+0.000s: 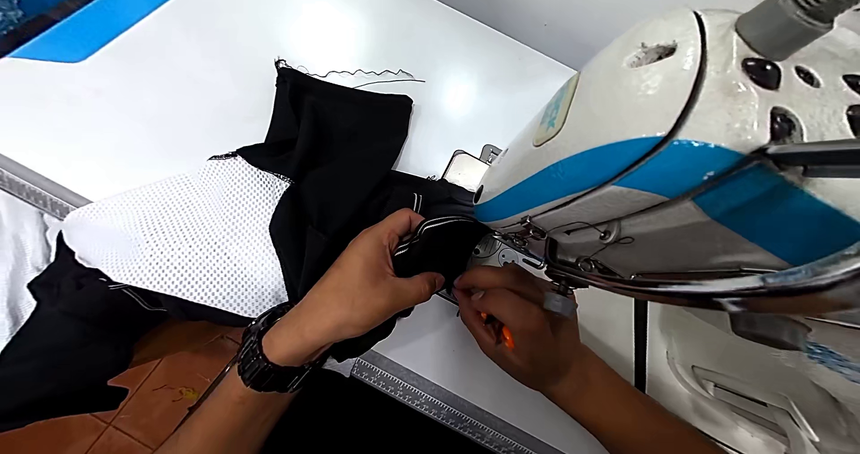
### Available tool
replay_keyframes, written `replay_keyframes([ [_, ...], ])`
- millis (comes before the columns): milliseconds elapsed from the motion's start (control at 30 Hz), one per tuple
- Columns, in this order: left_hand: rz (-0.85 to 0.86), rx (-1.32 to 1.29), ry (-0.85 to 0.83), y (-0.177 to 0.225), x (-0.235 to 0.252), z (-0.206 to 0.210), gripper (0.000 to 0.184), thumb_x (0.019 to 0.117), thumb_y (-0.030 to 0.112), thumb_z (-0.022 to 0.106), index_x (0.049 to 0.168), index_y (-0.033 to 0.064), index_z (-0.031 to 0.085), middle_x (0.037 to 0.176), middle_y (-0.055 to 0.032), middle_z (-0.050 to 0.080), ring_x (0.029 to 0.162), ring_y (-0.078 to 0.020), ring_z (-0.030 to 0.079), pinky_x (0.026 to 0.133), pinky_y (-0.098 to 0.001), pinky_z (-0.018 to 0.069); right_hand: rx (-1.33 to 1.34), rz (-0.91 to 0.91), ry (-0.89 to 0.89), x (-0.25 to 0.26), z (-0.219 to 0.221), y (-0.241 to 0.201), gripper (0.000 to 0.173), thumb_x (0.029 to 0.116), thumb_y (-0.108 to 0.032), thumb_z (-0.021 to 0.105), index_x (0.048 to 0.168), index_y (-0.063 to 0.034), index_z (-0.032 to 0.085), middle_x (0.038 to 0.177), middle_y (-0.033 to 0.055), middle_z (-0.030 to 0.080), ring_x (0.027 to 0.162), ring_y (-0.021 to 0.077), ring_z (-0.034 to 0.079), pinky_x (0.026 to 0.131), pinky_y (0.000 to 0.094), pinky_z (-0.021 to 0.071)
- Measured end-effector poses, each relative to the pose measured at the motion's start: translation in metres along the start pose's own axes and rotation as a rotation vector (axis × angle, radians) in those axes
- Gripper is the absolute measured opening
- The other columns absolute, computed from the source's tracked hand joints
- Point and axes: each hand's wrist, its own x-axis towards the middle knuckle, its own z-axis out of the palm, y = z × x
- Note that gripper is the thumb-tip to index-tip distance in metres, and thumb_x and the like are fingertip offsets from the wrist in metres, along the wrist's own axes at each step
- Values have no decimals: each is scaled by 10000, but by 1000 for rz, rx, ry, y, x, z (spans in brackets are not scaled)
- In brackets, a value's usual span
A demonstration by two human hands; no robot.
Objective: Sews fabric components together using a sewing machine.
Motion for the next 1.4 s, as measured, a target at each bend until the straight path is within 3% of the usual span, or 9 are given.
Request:
replay_keyframes([
  [100,15,-2,-5,0,0,0,372,795,15,781,1121,125,639,863,-34,720,676,-134,690,526,-257,578,-3,17,-10,-3,1,1,231,949,-133,670,1112,-159,508,1022,18,696,781,101,649,638,232,523],
  [333,7,29,0,1,0,1,356,809,32,786,1122,127,644,864,-26,725,692,-122,696,537,-258,582,-65,-53,-88,2,-2,-1,174,955,-132,653,1078,-123,530,994,48,670,838,134,666,681,251,555],
  [533,-4,20,-2,1,0,-1,371,822,25,784,1147,121,633,883,-38,726,712,-139,701,552,-269,588,164,-244,-286,-17,-26,-24,107,1036,-239,536,1081,-142,552,878,64,624,683,210,593,533,318,463],
  [600,-16,18,-4,1,0,-1,371,825,19,782,1150,119,634,892,-41,730,720,-138,704,559,-271,591,119,-158,-241,-23,-32,-18,225,1001,-355,551,1131,-172,556,928,45,636,751,190,630,589,312,513],
  [700,-36,20,-8,4,0,-2,359,835,22,774,1153,121,638,893,-48,729,717,-139,701,557,-269,584,-22,47,-227,-23,-35,1,476,1027,-548,393,1189,-163,622,982,36,674,820,148,653,648,309,529],
  [833,-82,-7,-15,6,0,-3,341,863,14,752,1170,107,634,895,-75,724,716,-165,701,564,-282,585,-192,305,-286,-25,-26,-1,476,1062,-463,422,1292,-109,643,1161,76,710,1118,229,646,932,454,509],
  [900,-94,-31,-16,8,0,-2,337,868,-3,745,1171,94,634,906,-88,726,720,-172,702,568,-282,586,-204,341,-272,-27,-23,-4,454,1065,-432,450,1328,-110,632,1223,82,688,1172,250,612,995,470,478],
  [1100,-84,-43,-7,10,-4,1,356,871,-24,729,1194,89,630,965,-88,730,791,-166,711,627,-289,598,-190,319,-232,-22,-19,2,347,1032,-339,535,1234,-115,706,1186,83,683,1107,261,625,940,424,514],
  [1400,-89,-83,-16,12,-9,3,331,891,-38,702,1189,80,622,975,-95,731,779,-165,709,633,-279,591,-118,257,-194,-14,-13,-7,341,1036,-335,549,1281,-142,686,1142,49,674,1087,226,605,951,380,492],
])
